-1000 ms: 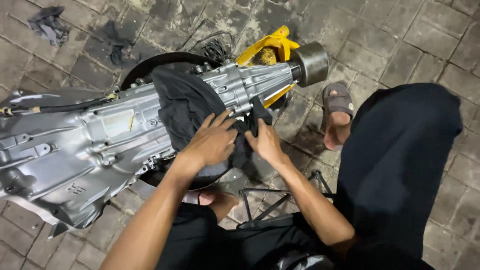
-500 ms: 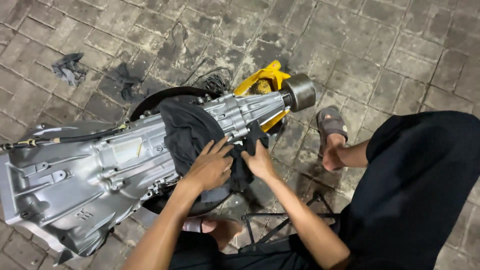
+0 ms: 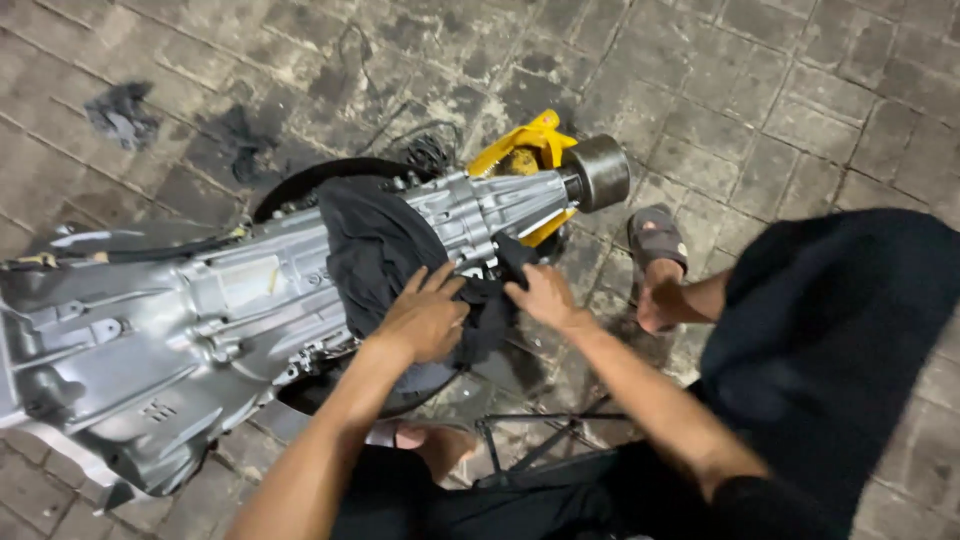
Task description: Cleaning and scraping a transmission casing using a cloth and a hand scraper to prepare it for assembly.
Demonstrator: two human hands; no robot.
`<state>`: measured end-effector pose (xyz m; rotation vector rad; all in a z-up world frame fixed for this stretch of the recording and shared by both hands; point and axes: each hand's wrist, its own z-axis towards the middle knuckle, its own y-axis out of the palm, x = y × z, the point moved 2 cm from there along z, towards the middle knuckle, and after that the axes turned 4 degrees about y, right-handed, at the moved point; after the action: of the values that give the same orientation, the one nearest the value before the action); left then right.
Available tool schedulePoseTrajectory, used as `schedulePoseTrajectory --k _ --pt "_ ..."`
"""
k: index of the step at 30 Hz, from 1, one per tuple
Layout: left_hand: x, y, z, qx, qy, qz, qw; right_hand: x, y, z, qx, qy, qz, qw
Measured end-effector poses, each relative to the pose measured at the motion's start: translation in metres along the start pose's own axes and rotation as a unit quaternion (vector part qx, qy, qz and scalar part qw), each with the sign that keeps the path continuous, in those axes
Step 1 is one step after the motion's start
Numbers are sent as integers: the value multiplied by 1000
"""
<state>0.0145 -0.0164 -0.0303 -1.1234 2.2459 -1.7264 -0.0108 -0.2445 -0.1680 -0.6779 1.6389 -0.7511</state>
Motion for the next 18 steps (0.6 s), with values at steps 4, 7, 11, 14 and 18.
schedulePoseTrajectory --k 4,7,11,14,18 --pt "4 0 3 -34 -15 25 999 30 -43 38 -64 -161 -171 970" --pt "5 -5 6 -26 -14 32 999 28 -78 66 15 -353 -438 827" --pt "15 -11 4 -45 -22 81 995 28 -92 75 42 -452 -422 785" --pt "19 -19 4 -49 -25 90 994 35 -80 75 52 -457 -426 780" --pt "25 -26 3 -54 -23 105 993 10 -114 70 13 -425 -405 810"
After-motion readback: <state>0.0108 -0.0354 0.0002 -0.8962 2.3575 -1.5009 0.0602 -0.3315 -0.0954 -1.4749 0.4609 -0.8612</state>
